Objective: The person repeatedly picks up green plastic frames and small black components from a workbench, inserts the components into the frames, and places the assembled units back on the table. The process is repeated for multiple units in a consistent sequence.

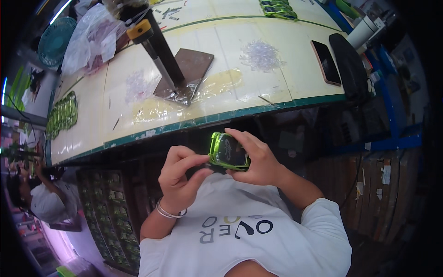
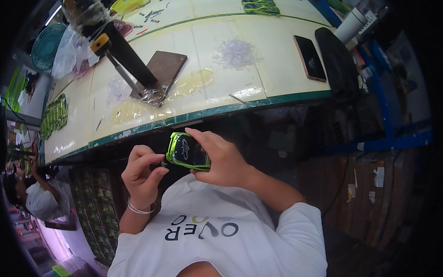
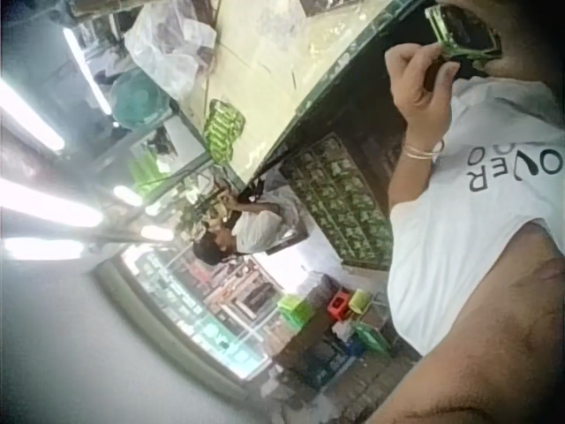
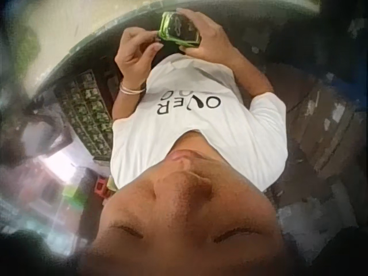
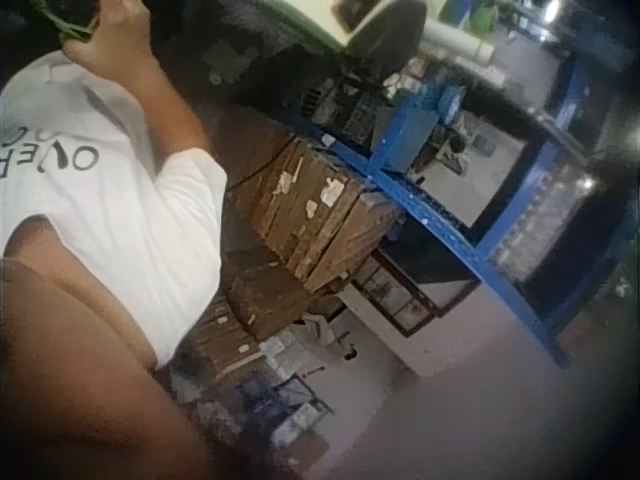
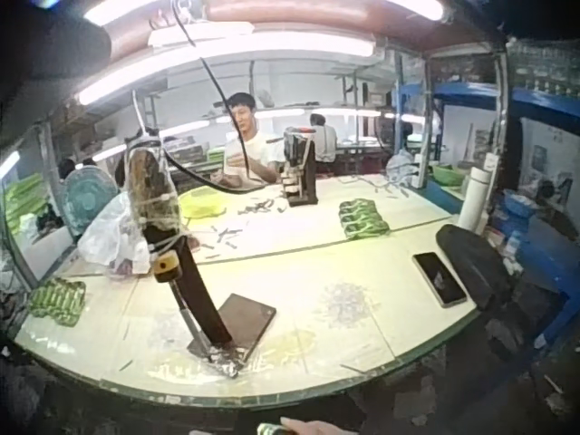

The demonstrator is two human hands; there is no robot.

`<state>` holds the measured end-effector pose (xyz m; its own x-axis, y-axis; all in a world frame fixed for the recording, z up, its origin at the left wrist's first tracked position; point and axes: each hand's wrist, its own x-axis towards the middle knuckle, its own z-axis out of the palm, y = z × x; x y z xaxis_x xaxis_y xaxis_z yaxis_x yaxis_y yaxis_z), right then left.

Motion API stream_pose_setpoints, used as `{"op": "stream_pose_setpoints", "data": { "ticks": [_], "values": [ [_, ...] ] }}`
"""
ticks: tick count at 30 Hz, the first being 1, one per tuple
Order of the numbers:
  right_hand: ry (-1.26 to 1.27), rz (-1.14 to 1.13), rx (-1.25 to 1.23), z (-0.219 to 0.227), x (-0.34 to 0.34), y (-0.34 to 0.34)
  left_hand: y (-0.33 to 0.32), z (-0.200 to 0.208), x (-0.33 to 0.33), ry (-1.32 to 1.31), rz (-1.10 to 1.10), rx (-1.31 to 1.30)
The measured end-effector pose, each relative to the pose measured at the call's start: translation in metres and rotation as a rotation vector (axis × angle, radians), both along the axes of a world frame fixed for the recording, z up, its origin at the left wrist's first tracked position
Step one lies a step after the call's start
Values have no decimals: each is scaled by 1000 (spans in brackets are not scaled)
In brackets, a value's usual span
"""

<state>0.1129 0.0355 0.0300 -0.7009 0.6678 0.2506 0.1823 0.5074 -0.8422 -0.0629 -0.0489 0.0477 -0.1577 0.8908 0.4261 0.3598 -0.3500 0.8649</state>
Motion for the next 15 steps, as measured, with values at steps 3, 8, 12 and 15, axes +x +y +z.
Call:
{"op": "stream_pose_setpoints", "data": {
  "ticks": [3, 8, 12, 15],
  "values": [
    [42, 0, 120, -3, 0, -1, 1, 1, 4, 68, -7, -10],
    [15, -19, 203, -5, 0, -2, 2, 2, 2, 171, -34, -9],
    [26, -39, 263, -7, -1, -2, 4, 6, 0, 315, -33, 37],
    [23, -58, 298, -10, 2, -1, 5, 10, 2, 367, -47, 60]
  ]
}}
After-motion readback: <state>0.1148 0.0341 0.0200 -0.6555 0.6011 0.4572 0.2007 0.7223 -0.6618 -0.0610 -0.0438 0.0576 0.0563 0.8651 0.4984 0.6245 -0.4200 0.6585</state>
